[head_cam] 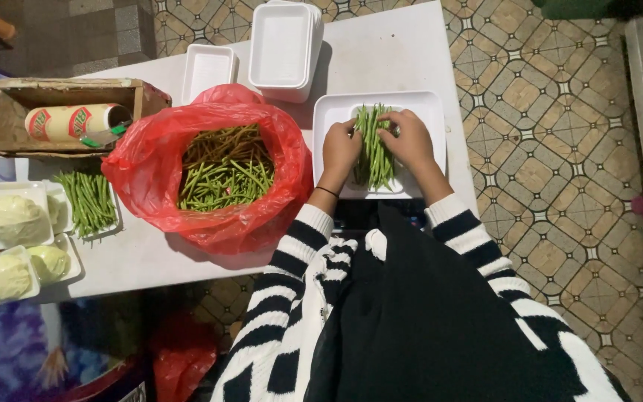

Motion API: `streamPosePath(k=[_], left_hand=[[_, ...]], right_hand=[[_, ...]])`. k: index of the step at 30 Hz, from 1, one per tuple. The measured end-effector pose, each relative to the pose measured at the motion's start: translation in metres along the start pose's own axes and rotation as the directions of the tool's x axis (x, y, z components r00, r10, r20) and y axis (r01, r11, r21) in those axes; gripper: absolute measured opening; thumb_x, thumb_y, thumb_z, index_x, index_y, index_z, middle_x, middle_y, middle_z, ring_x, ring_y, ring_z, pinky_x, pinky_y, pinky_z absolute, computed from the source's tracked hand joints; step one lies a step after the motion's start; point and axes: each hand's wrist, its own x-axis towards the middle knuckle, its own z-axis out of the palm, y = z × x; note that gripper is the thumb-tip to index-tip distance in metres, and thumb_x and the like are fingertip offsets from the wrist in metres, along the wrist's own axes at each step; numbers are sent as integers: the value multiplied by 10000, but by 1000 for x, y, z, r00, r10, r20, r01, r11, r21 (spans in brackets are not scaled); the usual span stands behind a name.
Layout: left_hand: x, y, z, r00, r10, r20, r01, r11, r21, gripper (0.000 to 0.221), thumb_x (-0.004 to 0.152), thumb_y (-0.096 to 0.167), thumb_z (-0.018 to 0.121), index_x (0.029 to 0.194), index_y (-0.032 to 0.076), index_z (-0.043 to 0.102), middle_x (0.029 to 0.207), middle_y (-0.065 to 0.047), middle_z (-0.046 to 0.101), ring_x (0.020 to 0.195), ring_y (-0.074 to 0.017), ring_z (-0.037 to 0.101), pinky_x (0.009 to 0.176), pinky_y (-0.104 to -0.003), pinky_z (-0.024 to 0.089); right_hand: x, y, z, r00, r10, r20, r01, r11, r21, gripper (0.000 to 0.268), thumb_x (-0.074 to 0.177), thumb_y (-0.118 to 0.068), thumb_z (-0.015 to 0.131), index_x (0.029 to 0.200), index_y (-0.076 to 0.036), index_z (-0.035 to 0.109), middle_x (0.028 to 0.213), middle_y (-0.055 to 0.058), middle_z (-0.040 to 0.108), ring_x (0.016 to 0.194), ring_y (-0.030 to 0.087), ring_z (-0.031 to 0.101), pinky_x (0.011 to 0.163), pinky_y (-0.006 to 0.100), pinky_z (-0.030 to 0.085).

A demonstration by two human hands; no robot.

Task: Sorting and weighing long beans from a large bag into a tray on a digital scale

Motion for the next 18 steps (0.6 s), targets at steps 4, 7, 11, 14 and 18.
streamPosePath(k=[4, 7, 11, 14, 18], left_hand=[[-6, 4, 4, 1000, 3, 1, -3, 1000, 23, 424, 925, 205, 667, 1302, 12, 689, 1084, -210, 735, 1106, -391, 703, 960, -485, 560], [-9, 7, 5, 1000, 16, -22, -16, 1000, 7, 391, 941, 194, 656, 1271, -11, 703, 1070, -252, 733, 1087, -439, 697, 940, -515, 561], [-3, -12, 11, 999, 6, -35, -6, 1000, -10, 379, 940, 195, 664, 1256, -9, 712, 1039, -227, 733, 1056, -417, 709, 919, -488, 573], [-5, -11, 7, 999, -5, -54, 3, 999, -32, 377, 926, 186, 679, 1268, 31, 701, 1019, -202, 744, 1035, -396, 724, 900, -485, 582], [-8, -10, 3, 997, -25, -67, 22, 999, -50, 353, 928, 202, 684, 1270, 111, 681, 1034, -158, 763, 1021, -348, 744, 876, -462, 598]], right_hand=[[1, 7, 14, 985, -161, 67, 171, 968, -186, 262, 963, -224, 709, 1220, -209, 755, 945, 84, 569, 1001, 346, 622, 843, 466, 527], [5, 29, 30, 972, -223, 67, 233, 939, -253, 244, 957, -288, 709, 1182, -219, 773, 993, 102, 570, 1036, 369, 601, 865, 514, 530], [1, 42, 42, 967, -254, 36, 254, 931, -262, 245, 928, -286, 727, 1158, -226, 788, 1016, 99, 588, 1067, 366, 600, 880, 514, 533], [4, 51, 49, 960, -279, 12, 272, 924, -268, 235, 904, -296, 748, 1124, -233, 799, 1006, 81, 591, 1054, 343, 602, 881, 495, 533], [4, 58, 53, 949, -314, -14, 299, 916, -266, 218, 877, -315, 768, 1086, -274, 810, 983, 50, 592, 1024, 315, 610, 881, 467, 534]])
